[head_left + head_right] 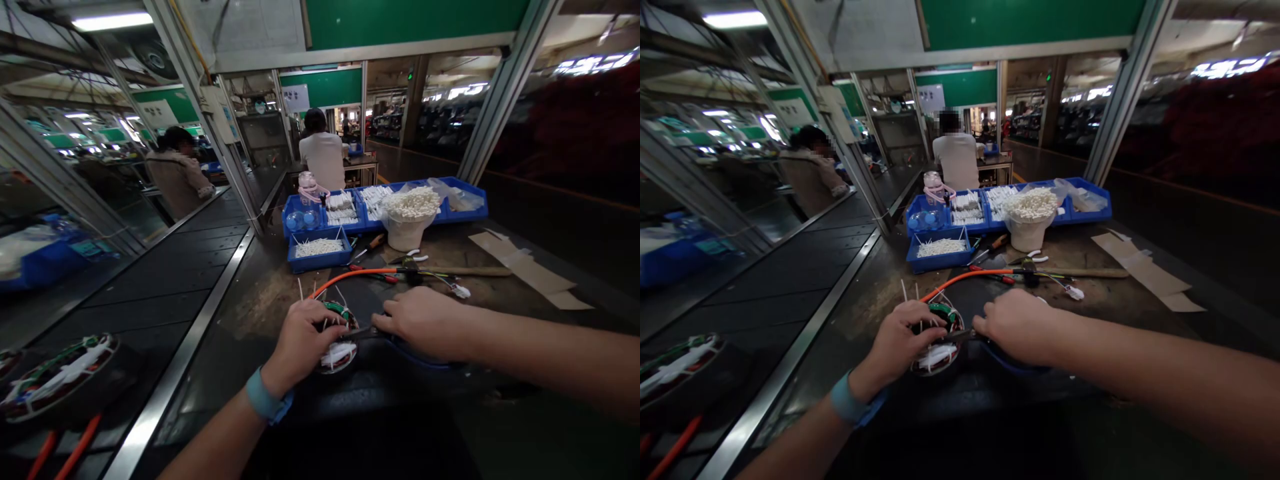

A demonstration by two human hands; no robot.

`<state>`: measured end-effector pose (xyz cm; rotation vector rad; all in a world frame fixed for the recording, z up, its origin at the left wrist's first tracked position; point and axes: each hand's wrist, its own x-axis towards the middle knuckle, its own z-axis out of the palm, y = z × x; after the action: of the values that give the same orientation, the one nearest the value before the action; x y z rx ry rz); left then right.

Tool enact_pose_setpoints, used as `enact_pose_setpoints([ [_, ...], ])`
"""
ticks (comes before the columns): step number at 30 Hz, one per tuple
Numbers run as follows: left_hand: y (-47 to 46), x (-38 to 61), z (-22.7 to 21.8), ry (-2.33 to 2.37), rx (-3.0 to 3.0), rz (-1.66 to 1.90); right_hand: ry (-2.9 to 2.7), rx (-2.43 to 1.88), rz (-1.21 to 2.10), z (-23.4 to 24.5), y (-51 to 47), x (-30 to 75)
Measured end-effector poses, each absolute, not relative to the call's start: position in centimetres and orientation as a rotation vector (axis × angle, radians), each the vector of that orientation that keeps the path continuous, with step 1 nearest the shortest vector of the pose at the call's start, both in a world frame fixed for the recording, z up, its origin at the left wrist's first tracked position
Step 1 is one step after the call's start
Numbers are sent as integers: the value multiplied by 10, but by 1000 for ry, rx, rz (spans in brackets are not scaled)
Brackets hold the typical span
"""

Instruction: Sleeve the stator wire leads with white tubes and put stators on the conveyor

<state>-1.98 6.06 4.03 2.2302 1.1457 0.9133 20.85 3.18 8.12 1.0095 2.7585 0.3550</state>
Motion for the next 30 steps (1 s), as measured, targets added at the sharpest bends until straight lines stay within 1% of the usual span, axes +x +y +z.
enact_pose_setpoints([
  [2, 58, -20, 40, 1162, 2227, 954, 2762, 946, 382, 78, 33, 207],
  [4, 55, -22, 39, 1180, 2222, 1005, 2755, 972, 396, 68, 31, 212],
  [9, 58, -28, 41, 1234, 2263, 1046, 2740, 1298, 325, 28, 20, 240],
  [13, 73, -18, 52, 1286, 2375, 929, 2711, 1538, 250, 7, 25, 242],
  [16, 88, -8, 58, 1255, 2396, 759, 2741, 1547, 199, -2, 36, 232],
  [18, 94, -5, 56, 1202, 2395, 723, 2767, 1524, 195, -8, 42, 228],
  [20, 95, -9, 53, 1149, 2354, 838, 2783, 1538, 210, -14, 44, 229],
  [22, 91, -19, 50, 1130, 2261, 1068, 2789, 1584, 219, -18, 44, 232],
  [24, 87, -33, 52, 1228, 2125, 1312, 2791, 1629, 213, -17, 43, 236],
  [26, 85, -47, 58, 1429, 2003, 1418, 2783, 1633, 205, -10, 44, 235],
  [28, 88, -57, 66, 1574, 1972, 1289, 2763, 1591, 211, 1, 50, 229],
  [30, 93, -62, 73, 1539, 2069, 991, 2751, 1502, 234, 13, 58, 217],
])
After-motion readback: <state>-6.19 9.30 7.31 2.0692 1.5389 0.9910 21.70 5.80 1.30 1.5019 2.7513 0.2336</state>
